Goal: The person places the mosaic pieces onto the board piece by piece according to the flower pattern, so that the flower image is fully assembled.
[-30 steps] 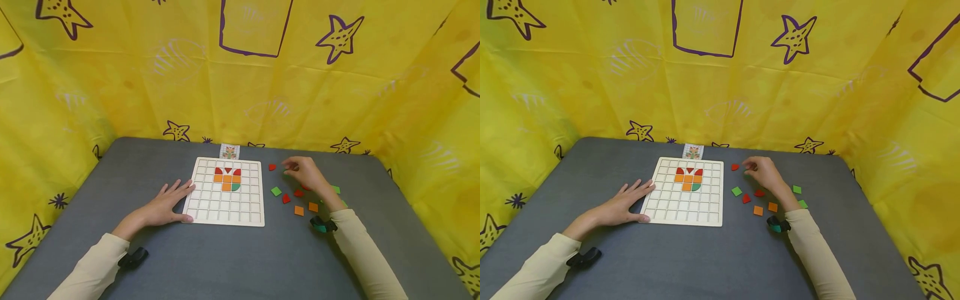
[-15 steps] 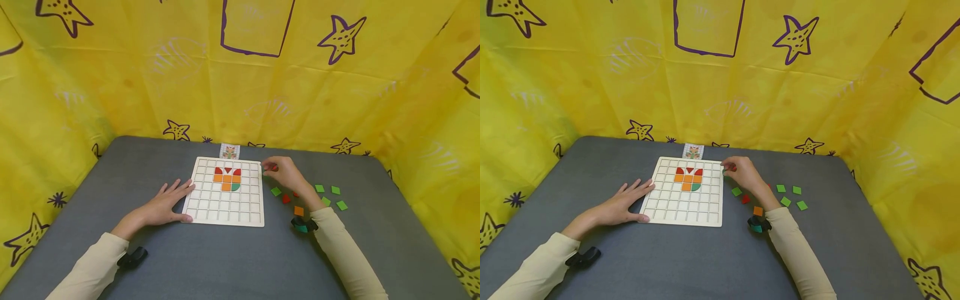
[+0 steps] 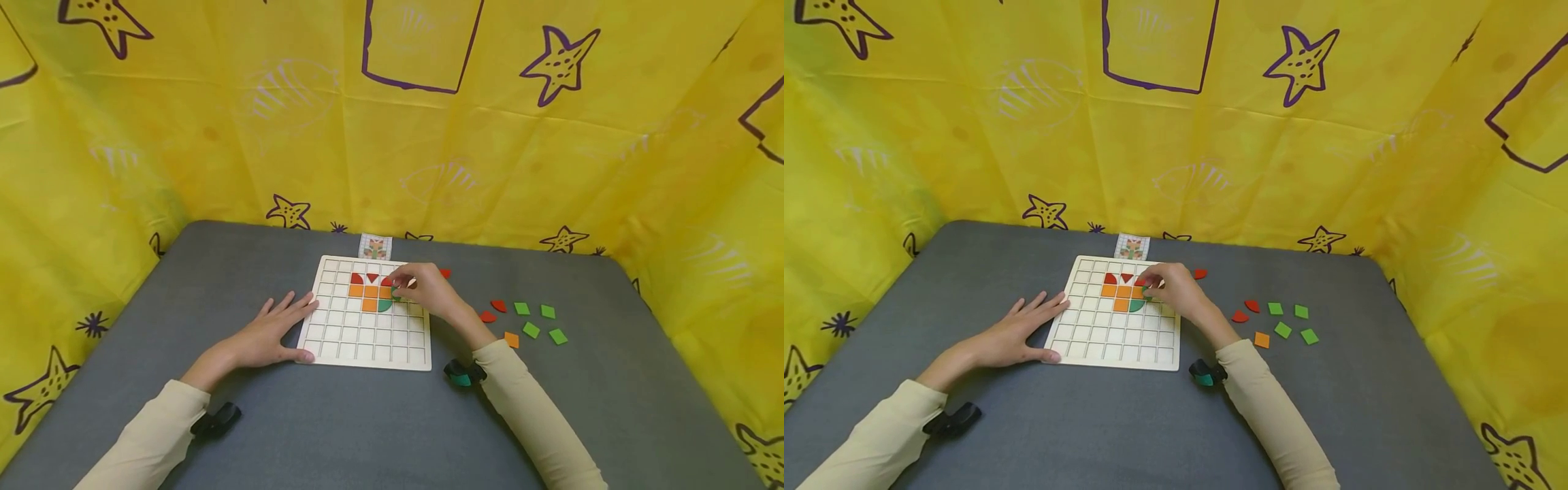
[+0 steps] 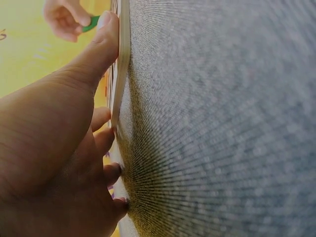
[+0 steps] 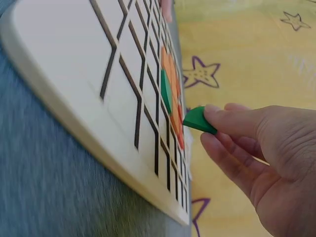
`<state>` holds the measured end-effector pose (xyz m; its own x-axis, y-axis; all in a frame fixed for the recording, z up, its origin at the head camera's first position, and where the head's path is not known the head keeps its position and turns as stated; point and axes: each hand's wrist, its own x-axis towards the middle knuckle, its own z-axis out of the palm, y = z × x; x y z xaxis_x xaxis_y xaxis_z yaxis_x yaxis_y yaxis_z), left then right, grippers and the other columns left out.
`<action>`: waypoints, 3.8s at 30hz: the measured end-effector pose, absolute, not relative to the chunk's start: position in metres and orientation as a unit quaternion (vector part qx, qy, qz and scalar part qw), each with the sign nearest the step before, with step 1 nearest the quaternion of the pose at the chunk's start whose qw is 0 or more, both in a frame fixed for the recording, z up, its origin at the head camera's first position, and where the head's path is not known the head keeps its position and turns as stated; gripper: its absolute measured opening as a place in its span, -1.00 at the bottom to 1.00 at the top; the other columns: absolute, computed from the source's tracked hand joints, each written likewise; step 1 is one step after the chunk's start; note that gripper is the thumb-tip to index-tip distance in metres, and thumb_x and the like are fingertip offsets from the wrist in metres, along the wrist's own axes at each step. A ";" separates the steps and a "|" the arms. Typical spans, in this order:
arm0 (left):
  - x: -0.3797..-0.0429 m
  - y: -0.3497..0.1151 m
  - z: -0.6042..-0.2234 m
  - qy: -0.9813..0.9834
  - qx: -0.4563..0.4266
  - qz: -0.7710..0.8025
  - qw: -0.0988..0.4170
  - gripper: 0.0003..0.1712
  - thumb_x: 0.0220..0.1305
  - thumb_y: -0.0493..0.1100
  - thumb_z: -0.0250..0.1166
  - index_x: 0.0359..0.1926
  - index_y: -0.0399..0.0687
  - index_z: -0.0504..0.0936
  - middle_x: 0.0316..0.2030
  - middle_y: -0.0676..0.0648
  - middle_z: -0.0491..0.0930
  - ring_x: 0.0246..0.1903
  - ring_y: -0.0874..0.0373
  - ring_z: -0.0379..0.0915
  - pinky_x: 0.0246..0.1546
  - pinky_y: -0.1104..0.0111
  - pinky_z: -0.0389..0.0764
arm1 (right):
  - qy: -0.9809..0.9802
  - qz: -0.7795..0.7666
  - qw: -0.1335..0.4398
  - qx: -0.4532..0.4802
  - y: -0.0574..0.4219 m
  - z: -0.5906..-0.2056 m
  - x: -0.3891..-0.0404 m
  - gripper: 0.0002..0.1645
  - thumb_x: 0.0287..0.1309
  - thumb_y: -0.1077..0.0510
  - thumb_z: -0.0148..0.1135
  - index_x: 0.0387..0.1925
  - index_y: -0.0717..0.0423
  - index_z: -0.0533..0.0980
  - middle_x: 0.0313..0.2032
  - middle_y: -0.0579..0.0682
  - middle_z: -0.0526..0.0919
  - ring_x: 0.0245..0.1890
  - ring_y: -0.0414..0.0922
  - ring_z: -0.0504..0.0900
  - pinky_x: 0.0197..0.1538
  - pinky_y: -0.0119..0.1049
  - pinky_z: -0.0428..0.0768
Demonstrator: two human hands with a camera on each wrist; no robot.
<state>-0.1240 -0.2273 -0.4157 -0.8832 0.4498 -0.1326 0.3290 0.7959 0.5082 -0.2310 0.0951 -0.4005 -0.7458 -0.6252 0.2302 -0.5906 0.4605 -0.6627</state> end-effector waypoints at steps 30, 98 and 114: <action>-0.124 -0.230 -0.417 0.938 0.210 0.247 0.123 0.18 0.04 0.38 0.36 0.52 -0.07 0.09 0.52 -0.19 -0.05 0.47 -0.36 -0.32 0.33 -0.31 -0.34 | 0.846 -0.345 0.066 -0.401 0.024 -0.408 -0.227 -0.75 0.13 0.29 0.39 -0.11 0.23 0.65 -0.30 -0.02 0.71 -0.27 -0.18 0.62 -0.16 -0.44 0.56; -0.122 -0.226 -0.418 0.938 0.215 0.249 0.106 0.19 0.01 0.39 0.38 0.51 -0.08 0.12 0.51 -0.20 -0.01 0.46 -0.37 -0.27 0.33 -0.30 -0.31 | 0.882 -0.303 -0.010 -0.361 0.134 -0.397 -0.213 -0.78 0.11 0.35 0.38 -0.15 0.23 0.67 -0.28 0.01 0.72 -0.31 -0.15 0.63 -0.20 -0.29 0.64; -0.123 -0.226 -0.416 0.939 0.206 0.247 0.123 0.19 0.03 0.39 0.37 0.52 -0.06 0.10 0.52 -0.20 -0.03 0.46 -0.37 -0.30 0.33 -0.30 -0.33 | 0.882 -0.307 0.081 -0.349 0.193 -0.402 -0.214 -0.62 0.10 0.38 0.37 0.01 0.23 0.64 -0.07 0.06 0.72 -0.09 -0.04 0.69 -0.01 -0.15 0.64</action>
